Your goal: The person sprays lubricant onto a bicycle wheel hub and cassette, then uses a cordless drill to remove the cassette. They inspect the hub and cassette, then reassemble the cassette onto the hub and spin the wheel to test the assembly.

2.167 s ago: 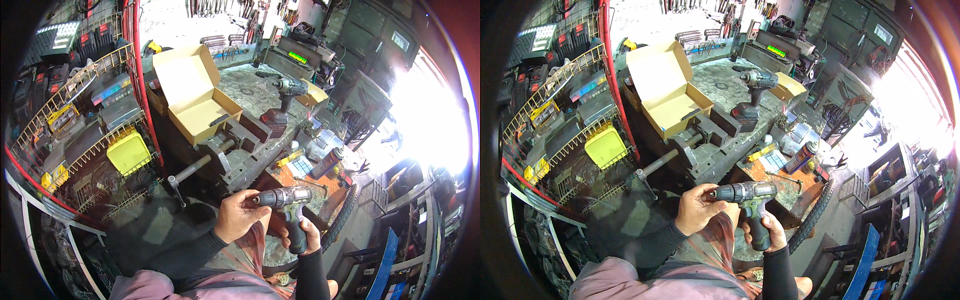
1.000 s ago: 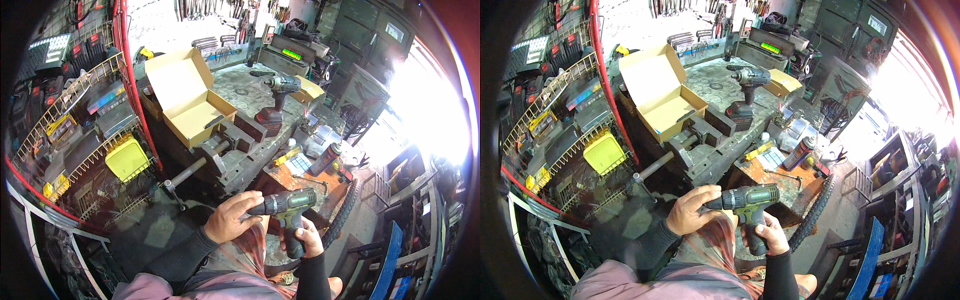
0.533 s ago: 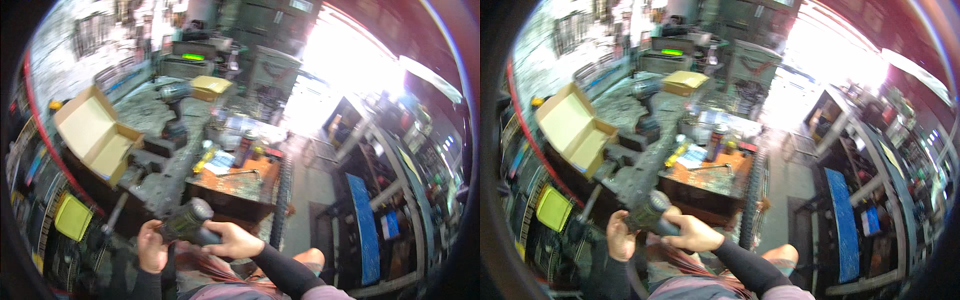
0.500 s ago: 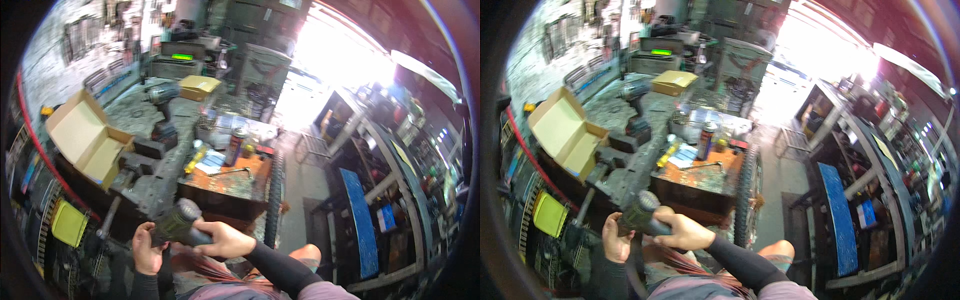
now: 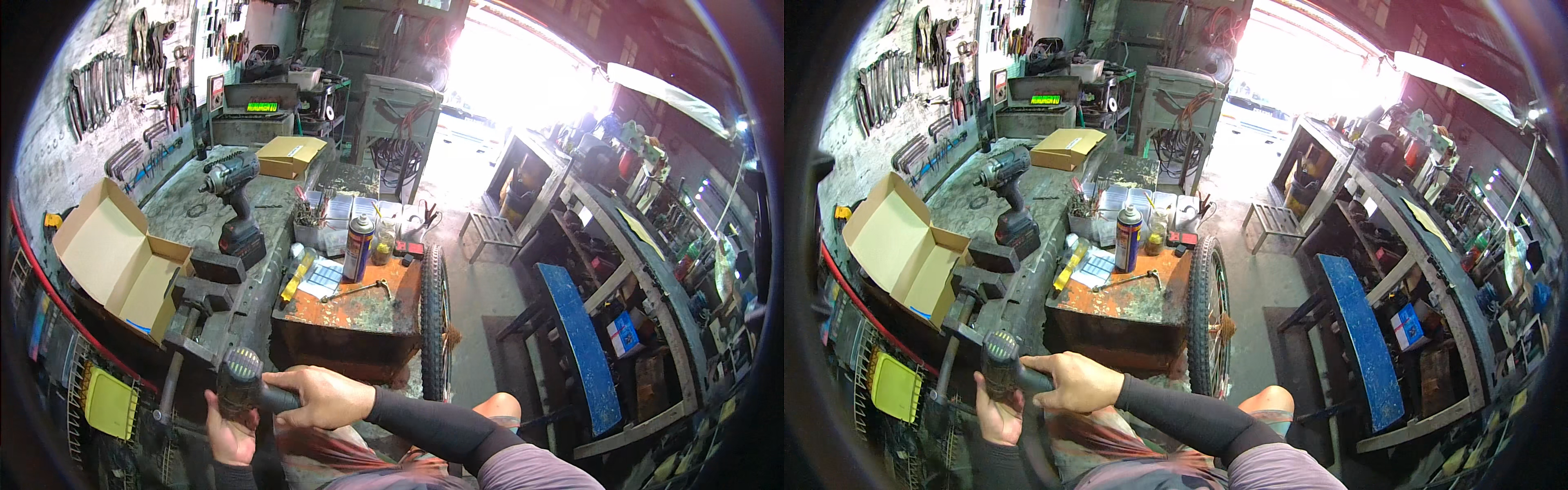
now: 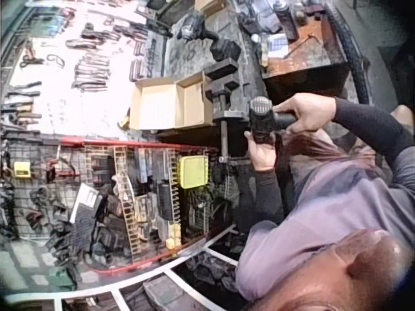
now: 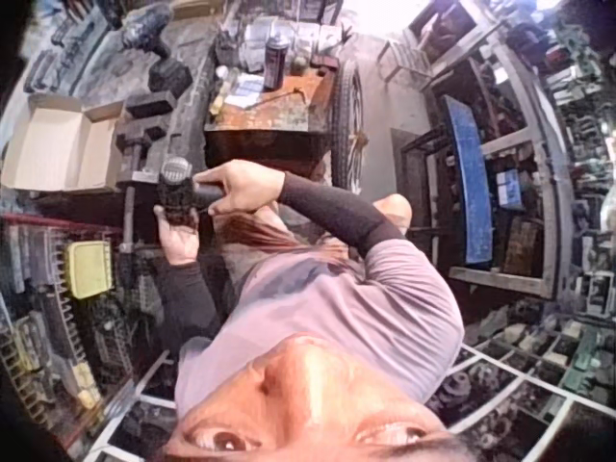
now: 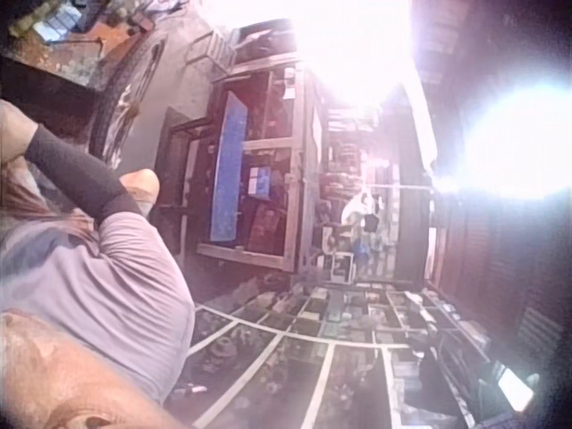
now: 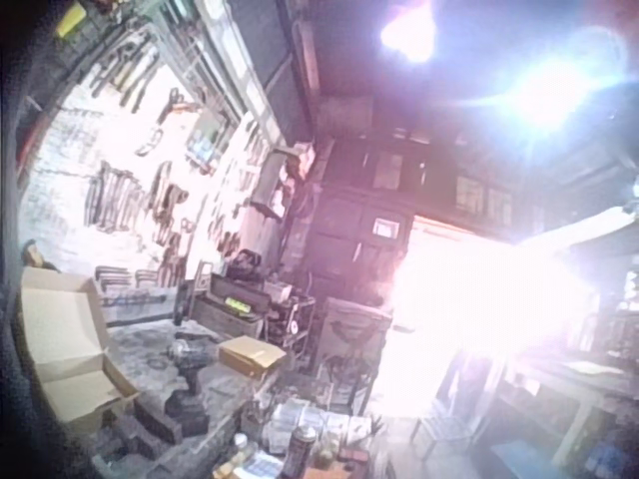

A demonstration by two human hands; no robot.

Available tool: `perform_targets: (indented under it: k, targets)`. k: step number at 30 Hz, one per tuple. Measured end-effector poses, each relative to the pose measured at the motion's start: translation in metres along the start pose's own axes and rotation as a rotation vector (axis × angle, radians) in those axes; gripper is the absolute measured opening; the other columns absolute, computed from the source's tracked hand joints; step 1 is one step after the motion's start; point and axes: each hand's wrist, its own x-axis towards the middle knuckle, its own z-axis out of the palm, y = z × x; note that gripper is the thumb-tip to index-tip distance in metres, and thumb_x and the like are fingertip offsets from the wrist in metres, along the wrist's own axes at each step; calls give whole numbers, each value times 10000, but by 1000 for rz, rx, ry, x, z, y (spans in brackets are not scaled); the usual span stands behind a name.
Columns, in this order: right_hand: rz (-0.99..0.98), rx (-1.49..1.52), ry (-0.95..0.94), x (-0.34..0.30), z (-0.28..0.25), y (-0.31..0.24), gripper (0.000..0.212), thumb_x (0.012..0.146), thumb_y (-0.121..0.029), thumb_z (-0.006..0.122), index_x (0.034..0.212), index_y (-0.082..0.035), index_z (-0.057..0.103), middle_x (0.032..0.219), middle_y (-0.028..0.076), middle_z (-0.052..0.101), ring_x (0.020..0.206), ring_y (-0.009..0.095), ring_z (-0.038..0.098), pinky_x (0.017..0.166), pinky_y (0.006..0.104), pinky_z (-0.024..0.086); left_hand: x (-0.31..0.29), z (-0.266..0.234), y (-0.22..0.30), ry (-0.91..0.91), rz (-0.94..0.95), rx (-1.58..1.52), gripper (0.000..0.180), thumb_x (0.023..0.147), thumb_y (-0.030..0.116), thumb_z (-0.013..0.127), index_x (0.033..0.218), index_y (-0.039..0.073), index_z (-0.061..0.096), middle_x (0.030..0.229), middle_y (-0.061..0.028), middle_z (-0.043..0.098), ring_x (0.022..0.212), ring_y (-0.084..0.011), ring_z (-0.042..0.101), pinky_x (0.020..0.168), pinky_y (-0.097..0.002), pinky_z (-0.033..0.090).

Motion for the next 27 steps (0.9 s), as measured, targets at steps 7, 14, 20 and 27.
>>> perform_targets:
  k: [7,14,20,27]
  targets:
    - [27,64,22,2,2,6,785,901,-230,851,1585,50,587,1222,300,776,1107,342,772,1012,422,577,45,-87,2,-753,-85,-119,615,1120,432,739,1605,122,524,1513,-60,667,1291,-209,696,940,-317,625]
    - [51,163,28,4,7,17,835,912,-242,869,1604,92,541,1220,300,782,1122,299,772,1005,426,578,21,-44,-12,-432,355,107,635,1122,481,722,1573,60,571,1436,-65,720,1275,-195,694,989,-342,594]
    - [-26,-92,20,25,11,16,908,855,-315,929,1584,78,554,1264,359,761,1187,459,781,1009,489,607,25,-51,5,-480,218,7,579,1105,329,727,1573,19,583,1541,-148,686,1374,-327,665,1138,-503,550]
    - [-59,124,-250,60,1,-8,720,926,-247,905,1542,8,632,1079,226,809,990,216,766,947,389,593,36,-52,-17,-263,56,-413,706,1032,725,686,1417,140,771,1401,-106,791,1273,-310,728,1104,-513,553]
